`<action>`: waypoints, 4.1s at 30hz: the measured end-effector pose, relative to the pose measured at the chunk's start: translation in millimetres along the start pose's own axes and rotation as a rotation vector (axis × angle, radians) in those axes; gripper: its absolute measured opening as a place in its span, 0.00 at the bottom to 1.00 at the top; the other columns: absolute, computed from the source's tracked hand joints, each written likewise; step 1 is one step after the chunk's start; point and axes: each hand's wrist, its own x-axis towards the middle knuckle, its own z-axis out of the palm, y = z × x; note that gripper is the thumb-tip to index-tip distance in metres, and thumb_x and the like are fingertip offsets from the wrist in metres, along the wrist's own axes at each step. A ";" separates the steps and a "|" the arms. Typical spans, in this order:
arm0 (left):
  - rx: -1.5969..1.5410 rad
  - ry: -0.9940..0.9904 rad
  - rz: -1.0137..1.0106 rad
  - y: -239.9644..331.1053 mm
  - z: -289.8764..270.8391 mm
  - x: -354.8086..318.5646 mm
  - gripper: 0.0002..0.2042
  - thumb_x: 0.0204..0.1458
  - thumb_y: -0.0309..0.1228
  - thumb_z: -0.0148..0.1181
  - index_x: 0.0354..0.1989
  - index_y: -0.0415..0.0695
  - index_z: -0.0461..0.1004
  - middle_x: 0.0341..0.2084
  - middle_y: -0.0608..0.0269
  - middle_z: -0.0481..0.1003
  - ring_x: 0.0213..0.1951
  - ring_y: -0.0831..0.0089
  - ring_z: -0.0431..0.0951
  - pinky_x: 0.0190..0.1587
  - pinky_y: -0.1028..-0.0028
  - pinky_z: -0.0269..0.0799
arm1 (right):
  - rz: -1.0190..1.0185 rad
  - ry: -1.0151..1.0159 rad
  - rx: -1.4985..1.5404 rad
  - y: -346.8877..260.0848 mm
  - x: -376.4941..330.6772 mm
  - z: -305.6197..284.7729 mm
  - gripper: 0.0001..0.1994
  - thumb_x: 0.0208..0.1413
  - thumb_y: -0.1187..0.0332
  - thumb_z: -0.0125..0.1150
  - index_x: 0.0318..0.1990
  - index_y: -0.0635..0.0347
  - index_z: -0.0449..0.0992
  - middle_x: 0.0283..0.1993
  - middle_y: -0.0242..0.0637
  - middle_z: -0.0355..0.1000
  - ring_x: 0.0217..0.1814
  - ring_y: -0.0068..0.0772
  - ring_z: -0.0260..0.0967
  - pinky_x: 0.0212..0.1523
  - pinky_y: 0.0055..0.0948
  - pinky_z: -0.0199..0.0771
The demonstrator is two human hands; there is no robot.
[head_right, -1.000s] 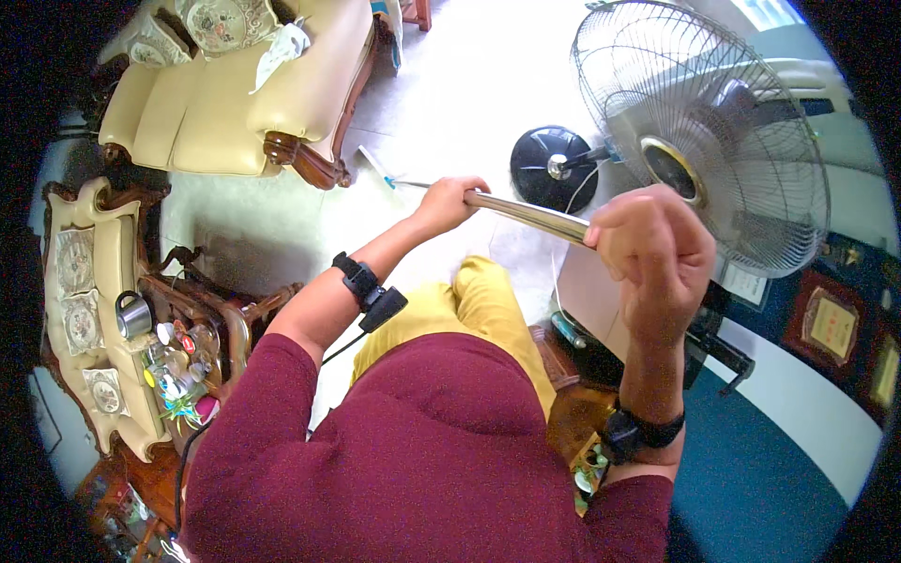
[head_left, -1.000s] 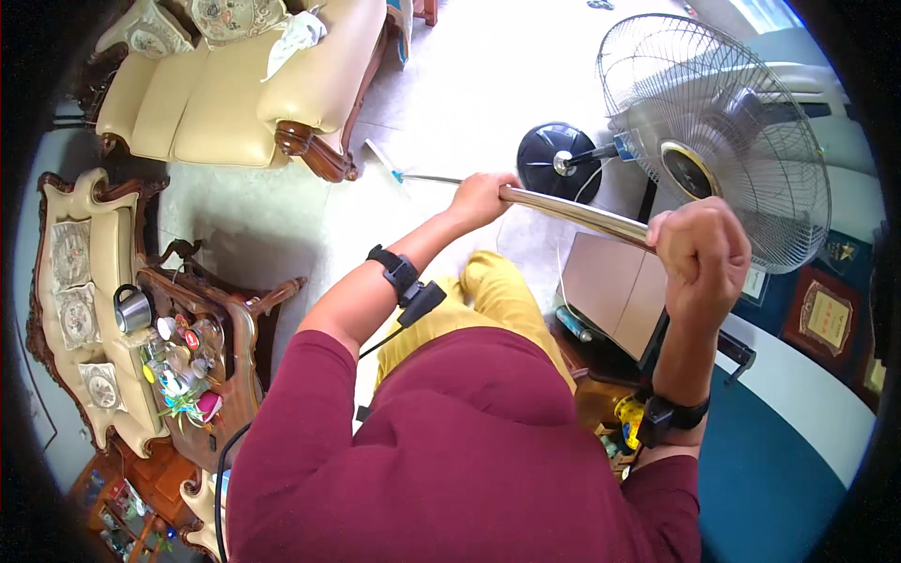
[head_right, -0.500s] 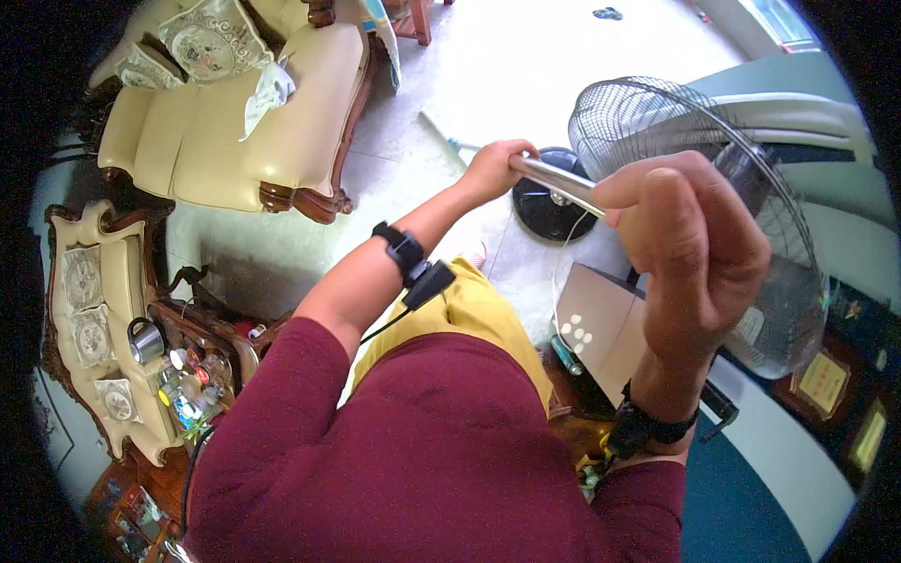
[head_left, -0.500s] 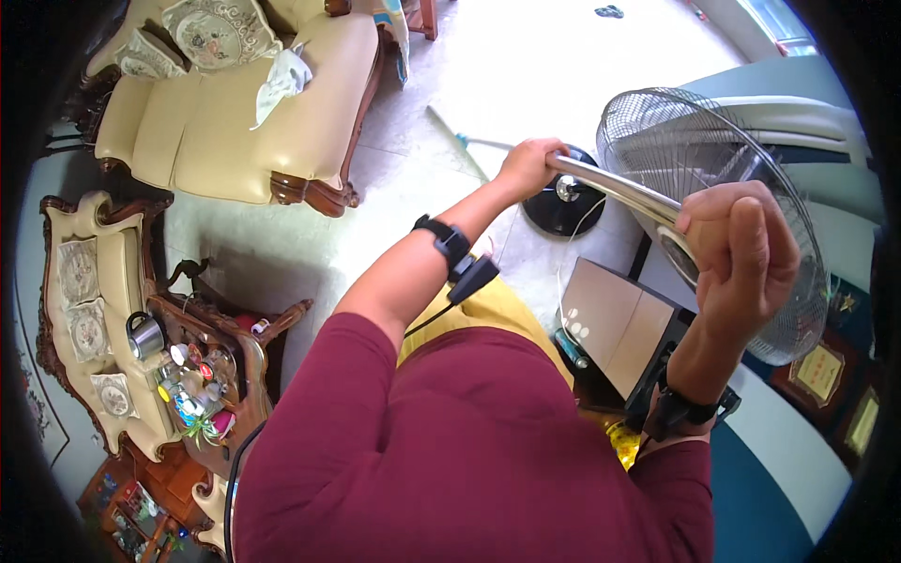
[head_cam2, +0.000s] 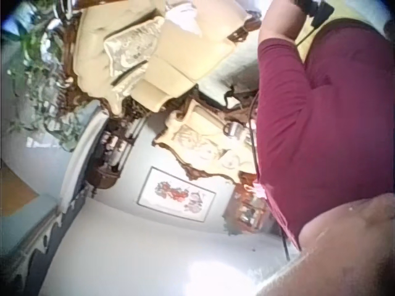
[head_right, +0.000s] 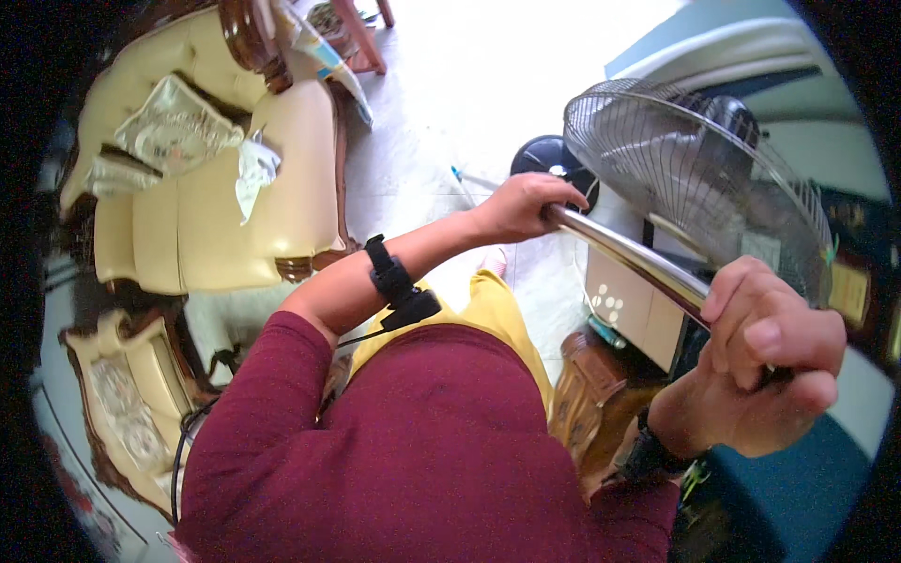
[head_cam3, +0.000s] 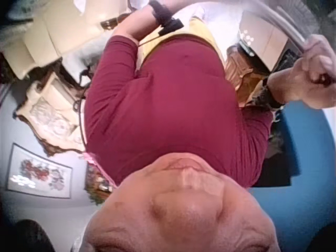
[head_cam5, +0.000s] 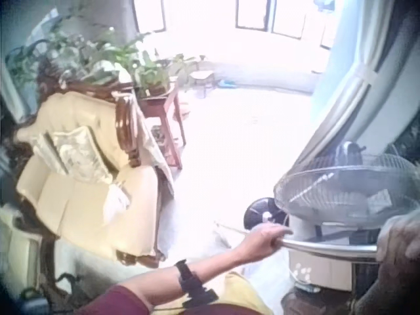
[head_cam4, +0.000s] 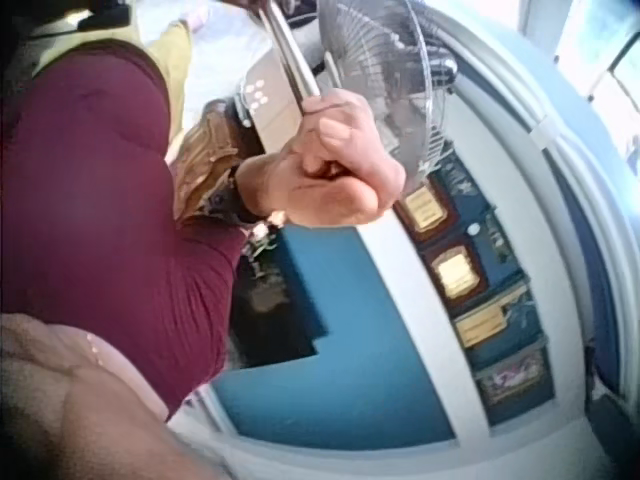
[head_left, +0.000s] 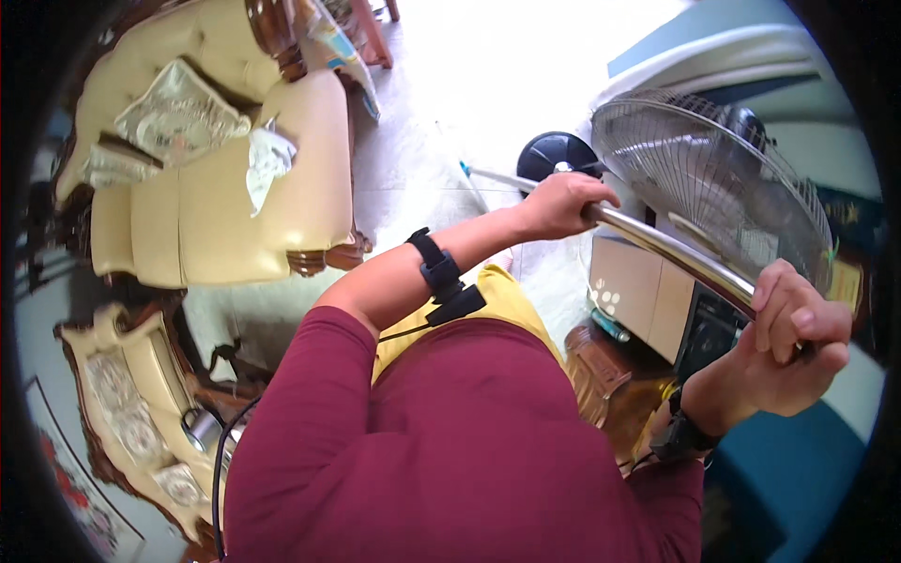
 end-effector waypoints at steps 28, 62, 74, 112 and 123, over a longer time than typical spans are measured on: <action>-0.795 -0.004 -0.193 131.3 -43.0 -16.7 0.11 0.52 0.34 0.63 0.36 0.38 0.76 0.25 0.74 0.70 0.29 0.86 0.67 0.32 0.81 0.62 | 0.270 0.490 -0.778 31.5 -117.9 77.1 0.15 0.60 0.61 0.52 0.50 0.58 0.73 0.25 0.33 0.64 0.28 0.25 0.62 0.31 0.27 0.64; -0.504 0.377 -0.427 62.4 -155.8 -64.2 0.04 0.60 0.27 0.52 0.36 0.40 0.68 0.23 0.68 0.63 0.28 0.79 0.63 0.43 0.73 0.69 | 1.136 0.083 -0.540 293.0 -147.4 243.7 0.24 0.56 0.49 0.53 0.44 0.66 0.66 0.35 0.54 0.75 0.41 0.55 0.74 0.44 0.47 0.72; -0.492 0.328 -0.288 69.8 -219.7 -44.1 0.09 0.61 0.32 0.51 0.40 0.38 0.66 0.24 0.69 0.62 0.30 0.77 0.65 0.60 0.59 0.60 | 0.913 0.080 -0.371 314.4 -62.2 264.2 0.19 0.57 0.51 0.52 0.45 0.58 0.65 0.39 0.53 0.74 0.46 0.53 0.72 0.46 0.46 0.70; -0.087 -0.070 -0.196 14.9 -216.8 -27.1 0.17 0.53 0.24 0.59 0.52 0.43 0.68 0.29 0.72 0.66 0.33 0.81 0.66 0.38 0.79 0.66 | 0.157 0.504 -0.342 127.8 23.7 202.4 0.22 0.55 0.70 0.51 0.58 0.63 0.65 0.42 0.42 0.69 0.45 0.34 0.67 0.46 0.29 0.66; -0.001 -0.389 -0.054 -0.5 -157.5 -37.0 0.15 0.49 0.36 0.62 0.44 0.45 0.72 0.33 0.52 0.76 0.38 0.54 0.76 0.41 0.63 0.70 | 0.109 0.430 0.066 44.8 33.0 186.4 0.15 0.62 0.58 0.53 0.35 0.64 0.70 0.20 0.26 0.62 0.18 0.14 0.54 0.23 0.18 0.57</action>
